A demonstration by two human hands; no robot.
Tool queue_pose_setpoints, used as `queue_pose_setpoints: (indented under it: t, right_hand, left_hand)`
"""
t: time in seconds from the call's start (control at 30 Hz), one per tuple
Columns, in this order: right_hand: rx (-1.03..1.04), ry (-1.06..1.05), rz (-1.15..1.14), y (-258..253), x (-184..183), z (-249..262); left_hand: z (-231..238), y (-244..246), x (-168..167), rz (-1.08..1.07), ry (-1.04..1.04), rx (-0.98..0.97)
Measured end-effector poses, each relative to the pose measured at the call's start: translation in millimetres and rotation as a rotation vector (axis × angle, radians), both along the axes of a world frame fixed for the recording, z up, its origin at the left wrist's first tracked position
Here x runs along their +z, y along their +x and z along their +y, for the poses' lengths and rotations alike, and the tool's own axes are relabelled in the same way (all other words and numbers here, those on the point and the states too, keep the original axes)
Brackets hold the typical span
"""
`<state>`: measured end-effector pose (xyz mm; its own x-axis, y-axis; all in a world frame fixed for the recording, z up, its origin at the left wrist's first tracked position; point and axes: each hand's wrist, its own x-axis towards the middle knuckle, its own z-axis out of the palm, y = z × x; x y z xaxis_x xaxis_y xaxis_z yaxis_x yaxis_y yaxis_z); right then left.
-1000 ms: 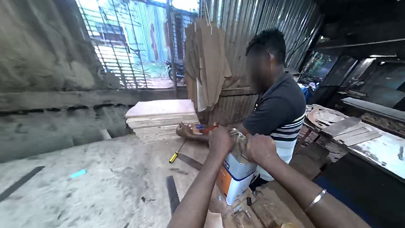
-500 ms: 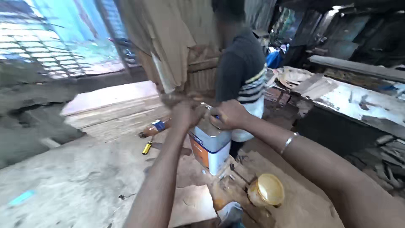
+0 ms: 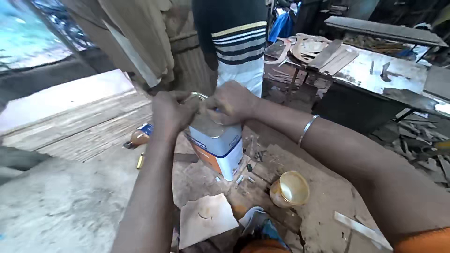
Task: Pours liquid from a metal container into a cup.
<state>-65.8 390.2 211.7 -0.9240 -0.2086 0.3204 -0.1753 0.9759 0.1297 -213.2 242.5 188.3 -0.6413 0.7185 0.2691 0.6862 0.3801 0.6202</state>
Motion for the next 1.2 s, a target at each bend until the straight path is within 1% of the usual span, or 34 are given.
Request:
queue_pose_setpoints:
  t: [0.1, 0.23, 0.33, 0.47, 0.6, 0.83, 0.93, 1.03, 1.1, 1.13, 1.2]
  right_hand:
    - [0.067, 0.028, 0.011, -1.3, 0.4, 4.6]
    - [0.149, -0.028, 0.098, -2.1, -5.5, 9.3]
    - [0.144, -0.02, 0.125, -0.5, -6.5, 5.9]
    - [0.152, 0.023, 0.252, 4.8, -9.4, 3.9]
    - [0.149, 0.006, 0.206, 3.0, -7.7, 2.6]
    - [0.367, 0.154, 0.129, -3.3, 6.8, 14.9]
    - [0.418, 0.222, 0.101, -7.5, 11.4, 19.0]
    - [0.435, 0.227, 0.131, -8.8, 4.0, 22.0]
    - [0.468, 0.257, 0.183, -2.6, 18.1, 19.0]
    - [0.48, 0.258, 0.231, 4.4, 35.3, 12.6]
    - [0.461, 0.237, 0.383, 23.2, 84.2, -13.5]
  left_hand:
    - [-1.6, 0.6, 2.4, -0.027, 0.004, 0.019]
    - [-1.7, -1.5, 1.8, 0.002, -0.014, 0.005]
    - [-3.2, -3.5, -0.5, 0.012, -0.031, 0.01]
    - [-2.5, -2.2, -1.3, 0.003, -0.014, 0.017]
    - [-4.9, -3.2, -0.6, 0.003, -0.028, 0.012]
    - [-0.5, -12.5, -3.1, 0.011, -0.006, -0.059]
    - [0.4, -17.4, -2.5, 0.022, -0.003, -0.08]
    - [0.2, -18.1, -4.2, 0.006, -0.031, -0.084]
    - [0.6, -16.1, -1.8, -0.016, -0.024, -0.079]
    - [0.4, -15.2, -0.2, -0.019, -0.023, -0.077]
    - [-2.2, -16.7, 1.6, -0.008, -0.013, -0.082]
